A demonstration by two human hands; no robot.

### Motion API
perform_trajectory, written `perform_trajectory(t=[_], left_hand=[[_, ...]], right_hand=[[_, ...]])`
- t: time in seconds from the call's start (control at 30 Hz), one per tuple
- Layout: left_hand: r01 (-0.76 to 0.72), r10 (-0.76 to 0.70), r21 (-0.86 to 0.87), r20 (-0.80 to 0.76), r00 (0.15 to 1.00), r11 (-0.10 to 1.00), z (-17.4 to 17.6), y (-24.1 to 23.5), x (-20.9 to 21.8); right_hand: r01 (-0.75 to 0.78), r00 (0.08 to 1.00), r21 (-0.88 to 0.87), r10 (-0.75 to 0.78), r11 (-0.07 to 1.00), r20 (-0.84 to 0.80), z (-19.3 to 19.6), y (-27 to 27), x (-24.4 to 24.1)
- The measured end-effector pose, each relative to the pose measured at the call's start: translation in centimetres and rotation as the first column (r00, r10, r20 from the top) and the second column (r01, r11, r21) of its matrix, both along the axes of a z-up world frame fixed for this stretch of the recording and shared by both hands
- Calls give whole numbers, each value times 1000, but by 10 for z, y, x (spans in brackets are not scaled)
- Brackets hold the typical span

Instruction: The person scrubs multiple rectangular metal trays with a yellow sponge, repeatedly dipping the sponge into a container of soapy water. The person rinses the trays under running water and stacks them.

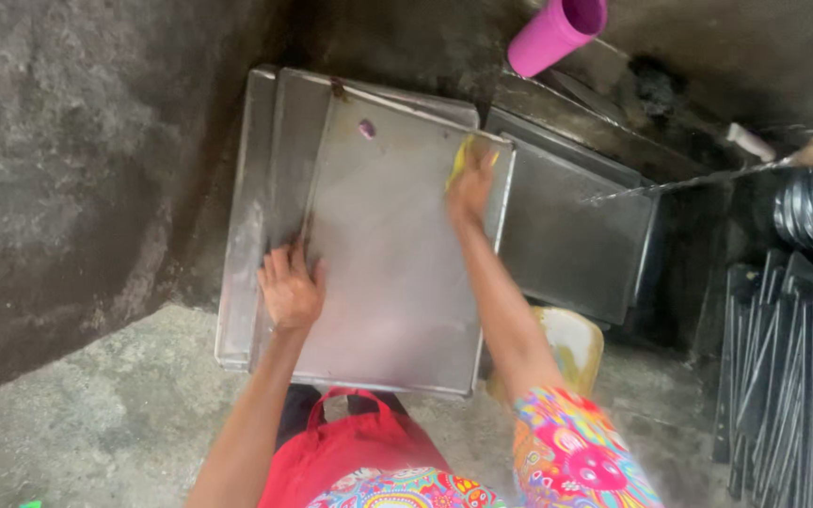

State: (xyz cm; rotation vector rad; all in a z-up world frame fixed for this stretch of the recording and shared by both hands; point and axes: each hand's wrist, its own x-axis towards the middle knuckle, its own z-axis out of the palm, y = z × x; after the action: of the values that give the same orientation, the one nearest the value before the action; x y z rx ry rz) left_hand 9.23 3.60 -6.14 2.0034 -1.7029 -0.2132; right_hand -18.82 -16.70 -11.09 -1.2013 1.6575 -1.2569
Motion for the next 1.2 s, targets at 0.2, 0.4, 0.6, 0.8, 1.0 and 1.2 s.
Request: perform_trajectory(t=[0.2, 0.4, 0.6, 0.8, 1.0, 1.2], left_hand=[[9, -10, 32, 19, 1000, 999, 7, -5, -1], [17, -17, 23, -16, 1000, 1000, 14, -9, -3], [3, -2, 20, -22, 1000, 1000, 10, 9, -8], [-21, 22, 53, -10, 1000, 998, 16, 24, -10], [-29, 31, 46, -39, 999, 999, 12, 26, -12], [-12, 13, 18, -63, 998, 1000, 15, 23, -8]], right_hand=[[-209, 686, -310, -87, 927, -722, -50, -87, 105], [-534, 693, -297, 209, 792, -690, -15, 1, 160], [-244, 915, -301, 116, 922, -387, -8, -62, 106], [-165, 893, -386, -28, 908, -449, -22, -152, 98], [-328, 760, -388, -3, 861, -649, -1, -135, 113], [-428, 694, -317, 84, 846, -715, 11, -78, 134]])
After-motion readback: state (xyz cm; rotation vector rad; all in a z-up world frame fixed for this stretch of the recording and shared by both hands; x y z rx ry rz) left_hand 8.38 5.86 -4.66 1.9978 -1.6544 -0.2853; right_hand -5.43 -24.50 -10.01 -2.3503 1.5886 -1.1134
